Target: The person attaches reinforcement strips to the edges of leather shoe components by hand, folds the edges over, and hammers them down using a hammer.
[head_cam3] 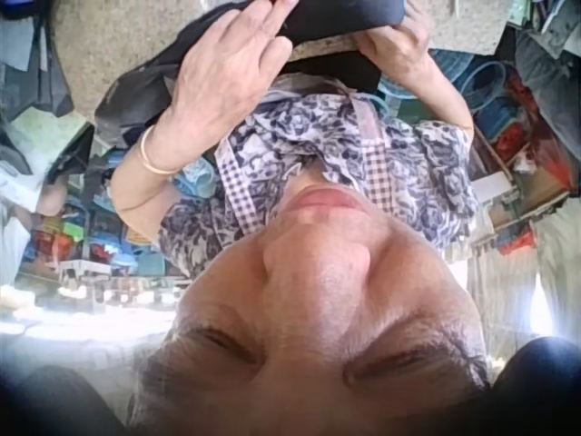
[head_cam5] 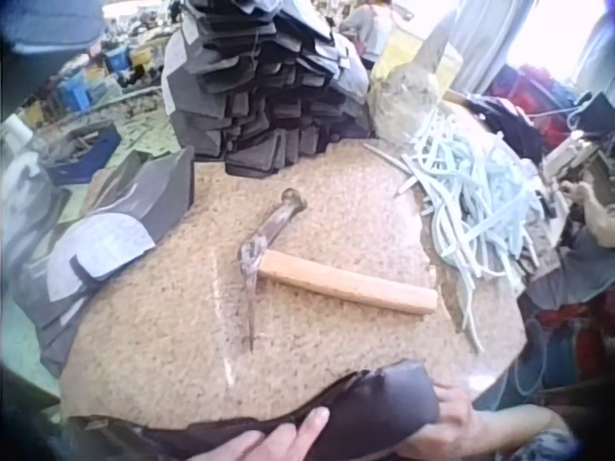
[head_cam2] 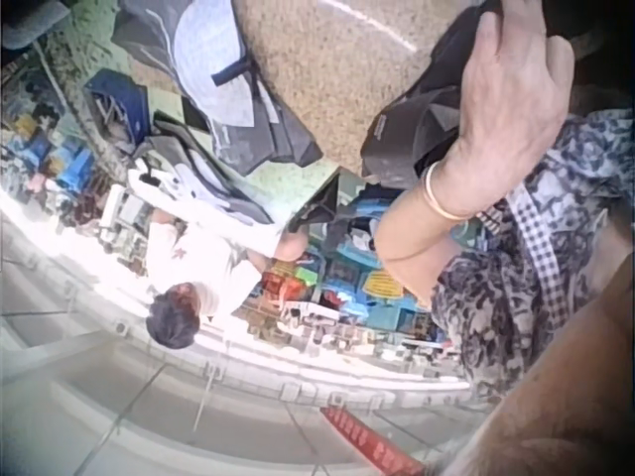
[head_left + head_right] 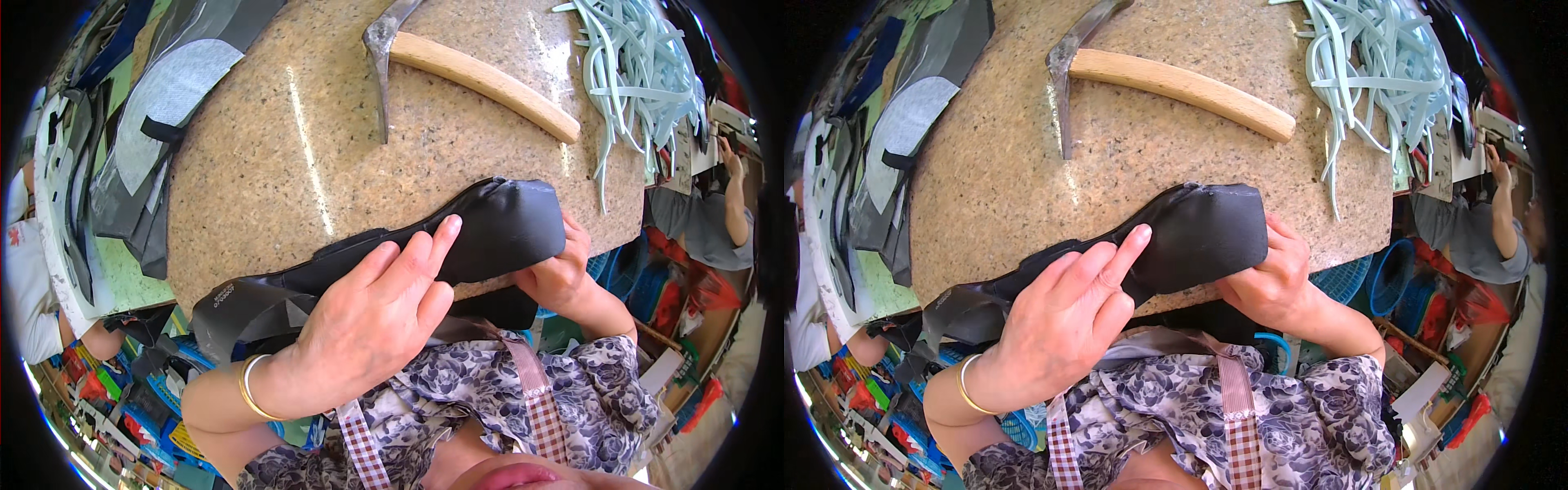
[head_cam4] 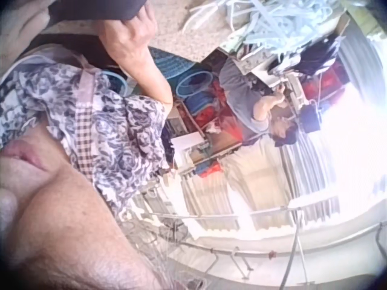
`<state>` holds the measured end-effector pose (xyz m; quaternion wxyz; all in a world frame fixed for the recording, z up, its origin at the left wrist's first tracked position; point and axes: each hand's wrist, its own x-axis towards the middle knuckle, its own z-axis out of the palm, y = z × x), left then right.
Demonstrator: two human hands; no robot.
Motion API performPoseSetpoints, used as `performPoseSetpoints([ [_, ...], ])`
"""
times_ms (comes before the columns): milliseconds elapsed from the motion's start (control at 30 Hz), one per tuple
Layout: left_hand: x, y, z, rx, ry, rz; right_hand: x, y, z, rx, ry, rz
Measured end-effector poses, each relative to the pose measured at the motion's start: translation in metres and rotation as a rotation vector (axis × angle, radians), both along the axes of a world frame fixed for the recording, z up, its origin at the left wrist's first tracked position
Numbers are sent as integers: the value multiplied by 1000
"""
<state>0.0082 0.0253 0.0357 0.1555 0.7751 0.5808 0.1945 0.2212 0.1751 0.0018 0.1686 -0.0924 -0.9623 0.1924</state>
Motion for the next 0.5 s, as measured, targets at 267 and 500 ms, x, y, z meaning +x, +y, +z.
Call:
performPoseSetpoints([
  [267, 35, 19, -5, 102, 236, 274, -5, -8, 2, -58, 23, -82],
  [500, 18, 33, 4, -61, -60, 437, -8, -1, -5, 65, 109, -22],
])
